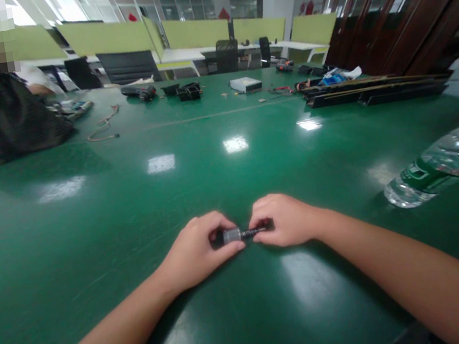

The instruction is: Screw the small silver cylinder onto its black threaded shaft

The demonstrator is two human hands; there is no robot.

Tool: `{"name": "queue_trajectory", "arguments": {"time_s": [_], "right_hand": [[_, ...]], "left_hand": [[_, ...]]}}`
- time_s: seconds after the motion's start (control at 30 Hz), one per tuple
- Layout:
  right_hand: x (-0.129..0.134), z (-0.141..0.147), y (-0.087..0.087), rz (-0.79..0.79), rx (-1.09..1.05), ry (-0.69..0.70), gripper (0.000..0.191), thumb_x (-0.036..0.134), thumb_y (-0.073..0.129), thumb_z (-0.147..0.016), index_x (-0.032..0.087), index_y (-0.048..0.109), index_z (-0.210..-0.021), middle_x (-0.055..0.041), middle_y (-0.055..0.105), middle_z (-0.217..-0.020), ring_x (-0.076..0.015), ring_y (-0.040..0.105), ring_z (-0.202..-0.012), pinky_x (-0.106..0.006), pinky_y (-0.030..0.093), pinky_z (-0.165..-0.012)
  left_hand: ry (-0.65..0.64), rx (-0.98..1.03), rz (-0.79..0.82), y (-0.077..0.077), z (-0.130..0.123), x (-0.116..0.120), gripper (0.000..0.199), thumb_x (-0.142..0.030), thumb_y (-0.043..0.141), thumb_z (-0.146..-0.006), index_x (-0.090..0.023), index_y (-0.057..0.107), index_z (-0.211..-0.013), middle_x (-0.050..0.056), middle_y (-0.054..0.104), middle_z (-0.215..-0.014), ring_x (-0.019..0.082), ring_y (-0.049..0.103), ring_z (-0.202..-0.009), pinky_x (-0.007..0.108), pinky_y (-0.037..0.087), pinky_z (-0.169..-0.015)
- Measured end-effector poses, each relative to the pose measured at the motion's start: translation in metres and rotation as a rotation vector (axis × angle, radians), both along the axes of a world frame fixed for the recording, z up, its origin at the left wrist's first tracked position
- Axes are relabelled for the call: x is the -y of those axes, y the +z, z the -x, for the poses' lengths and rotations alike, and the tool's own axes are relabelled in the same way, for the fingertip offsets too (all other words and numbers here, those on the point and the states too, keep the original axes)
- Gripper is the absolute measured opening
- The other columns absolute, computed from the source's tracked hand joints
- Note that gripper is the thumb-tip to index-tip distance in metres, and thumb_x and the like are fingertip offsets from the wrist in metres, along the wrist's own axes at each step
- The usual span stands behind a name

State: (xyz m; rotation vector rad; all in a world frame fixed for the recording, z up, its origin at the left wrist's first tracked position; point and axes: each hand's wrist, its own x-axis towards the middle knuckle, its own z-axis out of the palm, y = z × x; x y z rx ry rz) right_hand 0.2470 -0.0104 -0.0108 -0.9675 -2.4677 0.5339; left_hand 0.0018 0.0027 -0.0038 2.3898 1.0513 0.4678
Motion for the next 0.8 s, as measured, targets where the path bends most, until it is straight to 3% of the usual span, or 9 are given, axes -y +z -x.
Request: {"name": "queue_trajectory", "arguments": {"time_s": [0.43,0.8], "right_hand": [[-0.002,-0.010,0.004,0.034,0.022,-0.025,0.007,0.021,0.072,-0.078,0.017,0.074,-0.084,-0.0021,0.070,-0.080,-0.0136,0.061,-0.074,-0.025,0.044,-0.071],[-0.013,-0.034,0.011,0.175,0.016,-0.057,0.007,0.015,0.074,-0.074,0.014,0.076,-0.081,-0.0009,0.068,-0.074,-0.0100,0.059,-0.065,-0.021,0.044,-0.061]], "left_hand": [[0.023,-0.020,0.003,0.001,0.000,0.001,0.025,-0.045,0.072,-0.083,-0.022,0.071,-0.091,-0.001,0.067,-0.079,0.016,0.058,-0.070,0.027,0.041,-0.064],[0.024,-0.027,-0.007,0.002,-0.001,0.002,0.027,-0.048,0.070,-0.085,-0.021,0.071,-0.091,0.000,0.067,-0.078,0.017,0.058,-0.069,0.028,0.041,-0.064]]}}
